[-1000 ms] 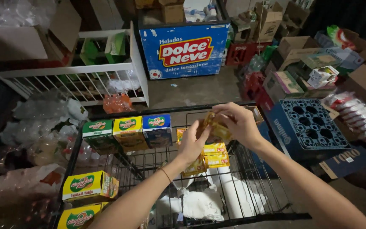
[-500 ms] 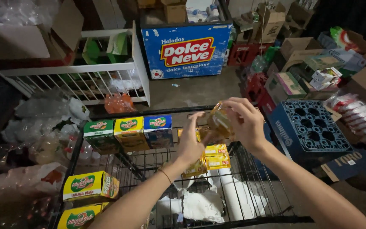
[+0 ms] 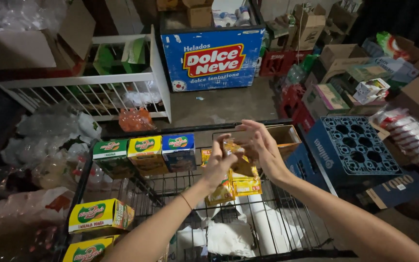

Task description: Cleaning individual product packets with a cloth and organizing them into a wire basket in a storage area.

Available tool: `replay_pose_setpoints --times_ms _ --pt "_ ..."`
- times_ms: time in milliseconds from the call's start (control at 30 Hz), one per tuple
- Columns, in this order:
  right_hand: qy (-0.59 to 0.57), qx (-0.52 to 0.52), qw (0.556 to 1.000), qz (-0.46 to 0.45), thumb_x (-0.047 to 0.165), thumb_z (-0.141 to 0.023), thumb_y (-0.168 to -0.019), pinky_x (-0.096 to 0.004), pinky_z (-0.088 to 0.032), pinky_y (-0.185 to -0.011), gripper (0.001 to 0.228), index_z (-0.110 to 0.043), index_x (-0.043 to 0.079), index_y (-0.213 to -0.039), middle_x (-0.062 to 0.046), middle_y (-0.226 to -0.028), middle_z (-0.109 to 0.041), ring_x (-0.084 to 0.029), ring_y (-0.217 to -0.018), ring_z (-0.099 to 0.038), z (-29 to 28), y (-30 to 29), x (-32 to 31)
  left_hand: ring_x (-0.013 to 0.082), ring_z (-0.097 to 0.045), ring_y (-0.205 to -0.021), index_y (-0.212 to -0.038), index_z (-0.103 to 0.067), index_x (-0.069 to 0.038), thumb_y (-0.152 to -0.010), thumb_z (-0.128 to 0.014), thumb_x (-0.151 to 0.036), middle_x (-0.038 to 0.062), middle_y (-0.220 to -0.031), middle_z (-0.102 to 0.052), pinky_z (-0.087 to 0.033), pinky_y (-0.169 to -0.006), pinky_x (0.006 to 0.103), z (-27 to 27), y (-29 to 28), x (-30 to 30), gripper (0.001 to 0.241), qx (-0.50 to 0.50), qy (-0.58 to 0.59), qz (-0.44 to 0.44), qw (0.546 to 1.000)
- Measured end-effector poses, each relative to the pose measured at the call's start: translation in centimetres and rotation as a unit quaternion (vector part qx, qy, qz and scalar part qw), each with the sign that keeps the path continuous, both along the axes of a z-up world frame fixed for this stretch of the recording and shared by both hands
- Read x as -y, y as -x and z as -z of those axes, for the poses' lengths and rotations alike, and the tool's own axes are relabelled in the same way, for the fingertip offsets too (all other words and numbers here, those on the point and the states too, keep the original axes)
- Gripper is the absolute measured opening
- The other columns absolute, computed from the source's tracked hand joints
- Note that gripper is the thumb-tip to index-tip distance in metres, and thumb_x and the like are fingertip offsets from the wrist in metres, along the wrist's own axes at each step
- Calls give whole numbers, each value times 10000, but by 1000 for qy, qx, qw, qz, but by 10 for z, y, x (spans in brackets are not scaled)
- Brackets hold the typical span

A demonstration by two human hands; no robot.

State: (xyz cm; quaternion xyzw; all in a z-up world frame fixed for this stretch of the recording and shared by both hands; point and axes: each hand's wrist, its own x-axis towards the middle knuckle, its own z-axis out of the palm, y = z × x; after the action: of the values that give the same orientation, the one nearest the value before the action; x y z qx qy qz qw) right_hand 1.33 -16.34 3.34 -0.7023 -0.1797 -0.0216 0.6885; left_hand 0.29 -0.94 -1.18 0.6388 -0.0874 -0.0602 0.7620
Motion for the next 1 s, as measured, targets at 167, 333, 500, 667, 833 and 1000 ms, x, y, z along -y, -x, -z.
replay_pose_setpoints --times_ms 167,333,500,667,833,1000 --pt "26 75 997 4 65 -676 -910 -509 -571 -929 471 -526 -13 -1350 -201 -1191 -654 -347 -1131 -677 11 -4 -3 255 -601 -1177 -1355 -465 -133 -931 -624 -264 98 -1223 -615 -505 -988 428 19 -21 -4 472 -180 145 -78 970" --pt "223 224 946 -74 83 -851 -763 -486 -544 -914 478 -710 137 -1216 -105 -1216 -670 -374 -1114 -657 47 1 -10 283 -623 -1132 -1340 -609 -212 -901 -655 -412 105 -1246 -650 -526 -976 426 30 -16 -6 484 -299 198 -92 929" --pt "198 252 947 -35 5 -602 -927 -467 -561 -868 220 -698 76 -1112 -142 -1133 -708 -391 -1026 -692 31 -10 -10 268 -615 -1185 -1526 -435 -127 -876 -508 -745 128 -1334 -601 -513 -1013 420 -7 -10 -7 900 -295 223 -69 927" --pt "217 217 951 22 -97 -672 -788 -441 -610 -777 370 -742 43 -1124 -157 -1084 -720 -376 -974 -724 27 -24 0 397 -520 -1323 -1523 -437 -64 -821 -522 -802 250 -1458 -499 -419 -1111 511 -9 -12 -4 1022 -257 295 -59 918" --pt "215 215 949 83 -90 -731 -818 -406 -609 -744 240 -774 49 -1009 -122 -947 -723 -323 -861 -717 14 -24 8 403 -330 -1471 -1467 -556 -304 -812 -586 -775 156 -1563 -412 -269 -1197 525 11 -17 -10 807 -116 14 17 993" --pt "251 263 921 138 -23 -759 -790 -344 -555 -659 325 -731 104 -1088 -55 -857 -683 -233 -752 -651 34 -37 14 154 -577 -1054 -980 -734 -72 -951 -630 -628 17 -975 -622 -443 -931 351 81 -37 4 566 -92 -83 -85 989"
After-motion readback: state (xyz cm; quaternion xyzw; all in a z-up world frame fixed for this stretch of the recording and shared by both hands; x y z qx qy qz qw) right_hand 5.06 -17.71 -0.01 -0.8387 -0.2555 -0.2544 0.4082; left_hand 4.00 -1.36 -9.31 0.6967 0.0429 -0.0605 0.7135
